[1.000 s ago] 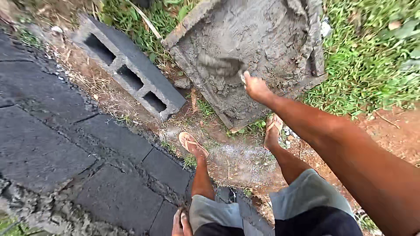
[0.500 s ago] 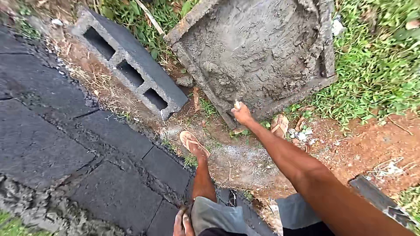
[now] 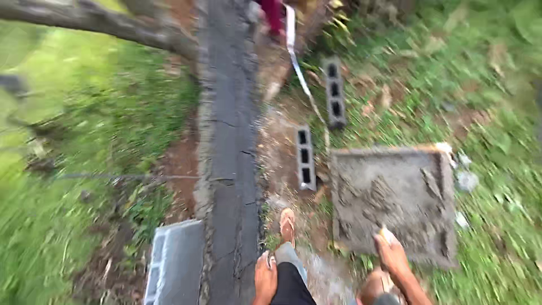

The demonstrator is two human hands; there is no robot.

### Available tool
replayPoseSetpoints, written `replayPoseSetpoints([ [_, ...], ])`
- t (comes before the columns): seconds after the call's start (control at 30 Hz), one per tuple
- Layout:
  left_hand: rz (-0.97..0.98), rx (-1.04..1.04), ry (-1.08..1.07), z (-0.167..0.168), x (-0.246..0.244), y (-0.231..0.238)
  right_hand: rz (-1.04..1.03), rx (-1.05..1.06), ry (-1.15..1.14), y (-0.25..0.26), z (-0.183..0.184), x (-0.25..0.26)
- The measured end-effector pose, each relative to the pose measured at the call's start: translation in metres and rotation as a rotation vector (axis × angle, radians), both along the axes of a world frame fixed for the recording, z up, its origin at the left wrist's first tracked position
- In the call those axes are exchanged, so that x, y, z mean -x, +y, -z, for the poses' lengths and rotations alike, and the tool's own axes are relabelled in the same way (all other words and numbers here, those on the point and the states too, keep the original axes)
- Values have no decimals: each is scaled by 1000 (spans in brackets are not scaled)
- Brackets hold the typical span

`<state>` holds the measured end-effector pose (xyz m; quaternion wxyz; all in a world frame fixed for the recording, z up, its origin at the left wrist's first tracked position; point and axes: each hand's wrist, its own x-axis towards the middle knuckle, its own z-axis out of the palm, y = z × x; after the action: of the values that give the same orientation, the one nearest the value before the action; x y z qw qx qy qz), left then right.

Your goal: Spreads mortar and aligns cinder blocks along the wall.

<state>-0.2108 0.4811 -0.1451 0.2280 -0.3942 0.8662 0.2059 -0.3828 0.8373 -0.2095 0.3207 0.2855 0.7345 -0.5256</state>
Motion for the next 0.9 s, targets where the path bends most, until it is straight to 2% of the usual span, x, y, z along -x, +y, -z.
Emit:
replayPoseSetpoints([
  [0.17,-208,13,241,-46,33,-30,-68,-59,31,-56,-60,33],
  [0.3,-282,-89,219,-31,54,-78,-123,-10,39,-155,-86,76],
  [0.4,-366,-207,126,-10,79,-135,-110,78,11,-259,-106,115],
  [0.47,-421,-296,41,-10,87,-171,-110,130,-33,-333,-122,140],
  [0.63,-513,-454,-98,-37,100,-257,-178,167,5,-525,-164,240],
  [0.8,-545,-490,-139,-70,110,-323,-177,215,77,-693,-210,355],
  [0.9,-635,-488,-115,-77,113,-351,-208,285,55,-778,-205,422],
])
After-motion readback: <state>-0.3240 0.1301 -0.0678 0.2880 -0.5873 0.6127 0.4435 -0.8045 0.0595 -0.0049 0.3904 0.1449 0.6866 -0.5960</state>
